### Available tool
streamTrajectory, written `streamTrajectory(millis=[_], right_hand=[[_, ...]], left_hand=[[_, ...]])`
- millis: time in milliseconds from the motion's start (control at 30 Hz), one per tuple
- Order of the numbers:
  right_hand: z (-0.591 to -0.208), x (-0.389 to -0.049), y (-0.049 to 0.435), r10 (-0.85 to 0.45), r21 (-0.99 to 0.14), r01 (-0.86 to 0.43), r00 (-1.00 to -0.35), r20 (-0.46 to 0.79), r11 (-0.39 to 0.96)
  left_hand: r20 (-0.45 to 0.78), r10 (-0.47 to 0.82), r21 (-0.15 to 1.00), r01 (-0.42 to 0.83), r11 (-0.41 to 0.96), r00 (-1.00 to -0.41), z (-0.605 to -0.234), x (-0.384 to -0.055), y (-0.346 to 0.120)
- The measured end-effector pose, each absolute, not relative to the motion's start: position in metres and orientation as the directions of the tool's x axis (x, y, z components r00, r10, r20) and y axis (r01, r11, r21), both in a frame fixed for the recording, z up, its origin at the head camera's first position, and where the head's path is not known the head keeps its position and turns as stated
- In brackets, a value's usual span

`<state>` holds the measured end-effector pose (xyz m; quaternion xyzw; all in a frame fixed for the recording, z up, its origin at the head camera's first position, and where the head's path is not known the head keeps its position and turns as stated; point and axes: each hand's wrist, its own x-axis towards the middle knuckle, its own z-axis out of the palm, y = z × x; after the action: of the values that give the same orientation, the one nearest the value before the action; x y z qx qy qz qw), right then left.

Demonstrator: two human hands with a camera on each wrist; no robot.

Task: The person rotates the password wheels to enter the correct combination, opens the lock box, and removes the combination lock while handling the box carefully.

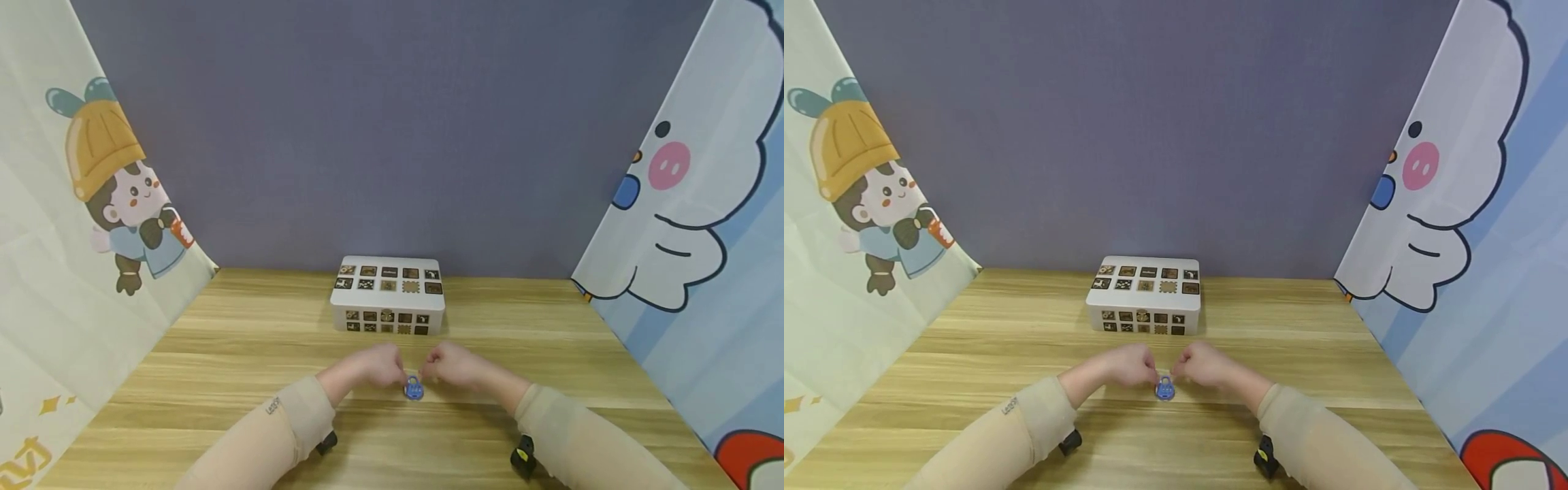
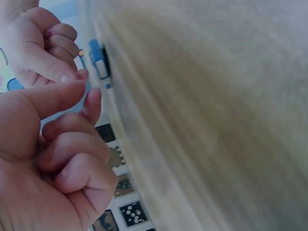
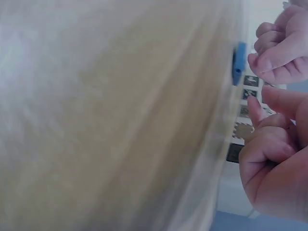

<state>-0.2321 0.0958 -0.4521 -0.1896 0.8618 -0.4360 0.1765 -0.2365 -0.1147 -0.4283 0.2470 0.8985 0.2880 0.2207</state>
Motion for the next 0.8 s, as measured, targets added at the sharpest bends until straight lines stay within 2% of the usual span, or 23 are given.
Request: streamTrajectory(millis=[133,267,567,800], right_hand=[[-0.439,-0.235,0.1,-0.464,-0.812,-0.21,-0.882,-0.084,0.545],[-0.424,-0.235,0.106,-0.446,-0.785,-0.277,-0.895,0.001,0.554],[-0.408,-0.237,0.12,-0.424,-0.703,-0.407,-0.891,0.163,0.584],[-0.407,-0.235,0.13,-0.379,-0.523,-0.488,-0.872,0.308,0.699]], left_hand=[[-0.175,0.551,0.677,0.306,0.669,-0.816,-0.425,-0.242,-0.123],[-0.03,0.547,0.669,0.389,0.633,-0.837,-0.418,-0.246,-0.132],[0.242,0.491,0.517,0.54,0.665,-0.837,-0.404,-0.248,-0.15],[0.404,0.44,0.339,0.578,0.742,-0.802,-0.405,-0.254,-0.17]])
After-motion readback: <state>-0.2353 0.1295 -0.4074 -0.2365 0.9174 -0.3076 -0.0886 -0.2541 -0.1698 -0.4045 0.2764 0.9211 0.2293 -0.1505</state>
